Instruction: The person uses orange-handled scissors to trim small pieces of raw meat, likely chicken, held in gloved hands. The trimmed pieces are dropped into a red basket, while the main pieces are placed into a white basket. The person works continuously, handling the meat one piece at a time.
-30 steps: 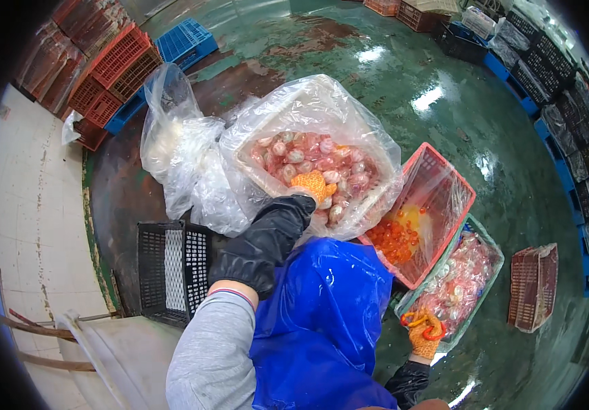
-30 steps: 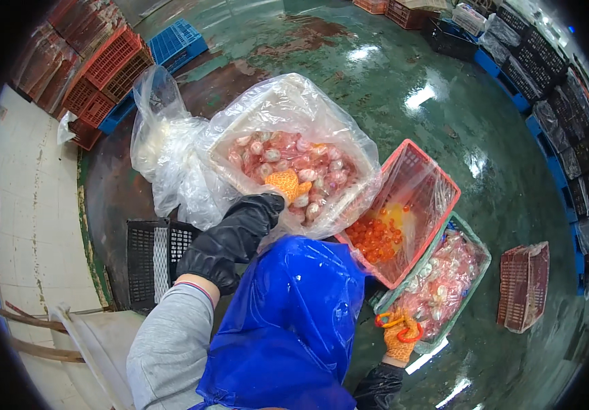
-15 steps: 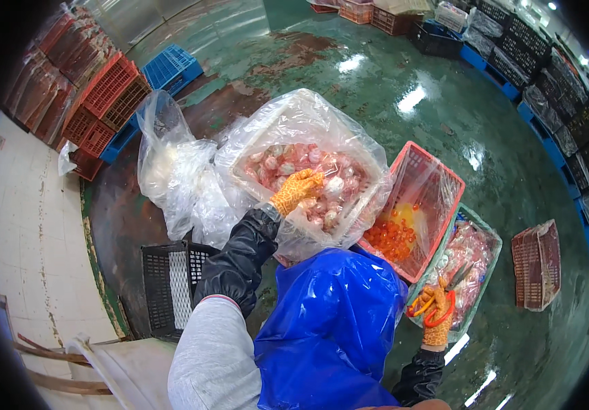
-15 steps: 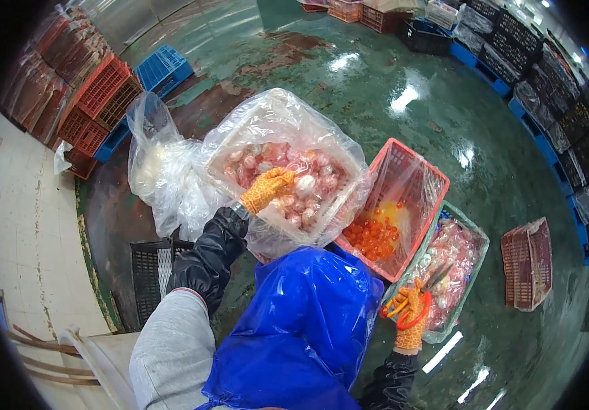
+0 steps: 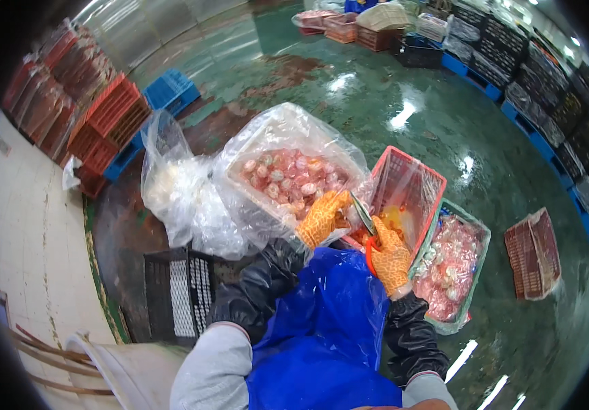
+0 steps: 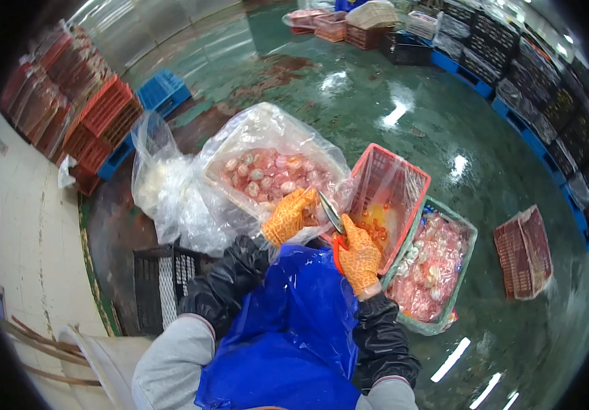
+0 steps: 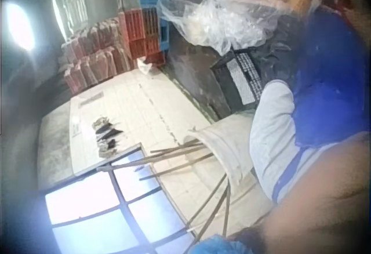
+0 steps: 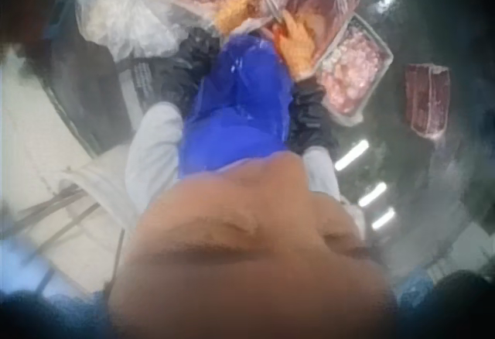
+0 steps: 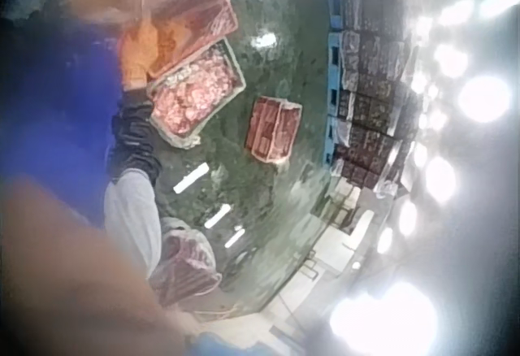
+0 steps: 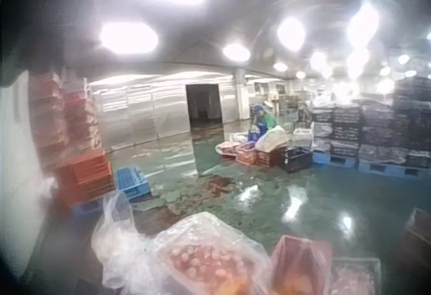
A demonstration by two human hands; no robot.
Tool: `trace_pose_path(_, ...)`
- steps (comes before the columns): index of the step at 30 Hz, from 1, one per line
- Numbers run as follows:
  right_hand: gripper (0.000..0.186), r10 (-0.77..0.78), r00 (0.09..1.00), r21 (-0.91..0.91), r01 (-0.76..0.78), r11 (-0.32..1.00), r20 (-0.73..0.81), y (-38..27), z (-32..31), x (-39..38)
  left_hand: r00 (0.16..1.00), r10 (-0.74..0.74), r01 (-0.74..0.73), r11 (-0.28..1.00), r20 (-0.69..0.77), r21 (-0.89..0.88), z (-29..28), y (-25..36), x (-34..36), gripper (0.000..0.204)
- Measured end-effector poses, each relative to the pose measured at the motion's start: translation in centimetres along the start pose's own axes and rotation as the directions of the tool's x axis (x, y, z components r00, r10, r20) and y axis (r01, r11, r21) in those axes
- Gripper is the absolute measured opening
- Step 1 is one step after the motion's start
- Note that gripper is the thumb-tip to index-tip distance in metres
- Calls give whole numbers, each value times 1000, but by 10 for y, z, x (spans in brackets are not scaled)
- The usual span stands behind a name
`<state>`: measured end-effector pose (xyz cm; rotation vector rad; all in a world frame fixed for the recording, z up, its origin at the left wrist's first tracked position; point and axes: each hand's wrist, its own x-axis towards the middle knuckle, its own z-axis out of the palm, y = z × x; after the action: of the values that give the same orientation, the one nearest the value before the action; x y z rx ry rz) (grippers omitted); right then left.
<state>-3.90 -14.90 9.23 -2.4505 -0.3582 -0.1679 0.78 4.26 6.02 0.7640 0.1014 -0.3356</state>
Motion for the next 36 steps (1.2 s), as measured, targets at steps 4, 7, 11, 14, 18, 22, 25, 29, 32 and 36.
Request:
trace_pose_path(4, 39, 294, 945, 796, -67, 602, -142, 14, 10, -12, 997, -76, 78, 994, -23, 74, 24, 5, -19, 27)
trace_pose_path(7, 35, 371, 900, 961, -269, 58, 230, 3, -3, -9, 980, -199, 190, 952, 14, 240, 30, 0, -25, 36)
trace_pose_path(11, 33, 307, 944, 990, -138, 42, 119, 1, 3, -12, 978, 67, -158, 856, 199, 491, 60, -8, -41, 38)
trace_pose_path(14, 33, 285, 958, 974, 28, -226, 39, -8, 7, -12, 977, 203, -113, 743, -60, 660, 67, -28, -40, 39)
trace_pose_path(18, 33, 341, 926, 951, 54, 305, -162, -33, 18, -10, 1000, 0, 18, 803, -31, 595, 75, -26, -59, 35)
trace_pose_path(22, 35, 311, 947, 986, -32, -161, 82, -7, 31, -13, 996, -23, 58, 894, -83, 444, 75, -30, -58, 31)
trace_pose_path(25, 35, 419, 899, 984, 64, 168, -130, -19, 31, -12, 991, 108, -52, 853, -78, 519, 67, -48, -48, 30)
trace_pose_path(29, 34, 335, 939, 990, -34, -138, 79, -7, 24, -21, 997, -63, 75, 903, -43, 422, 74, -45, -50, 30)
trace_pose_path(32, 32, 401, 906, 984, -79, -159, 138, 5, 19, -21, 989, -33, 87, 918, -145, 386, 66, -46, -37, 30)
trace_pose_path(36, 42, 348, 912, 972, -170, -164, 218, 30, 13, -31, 878, 279, -122, 916, -389, 381, 61, -35, -19, 24)
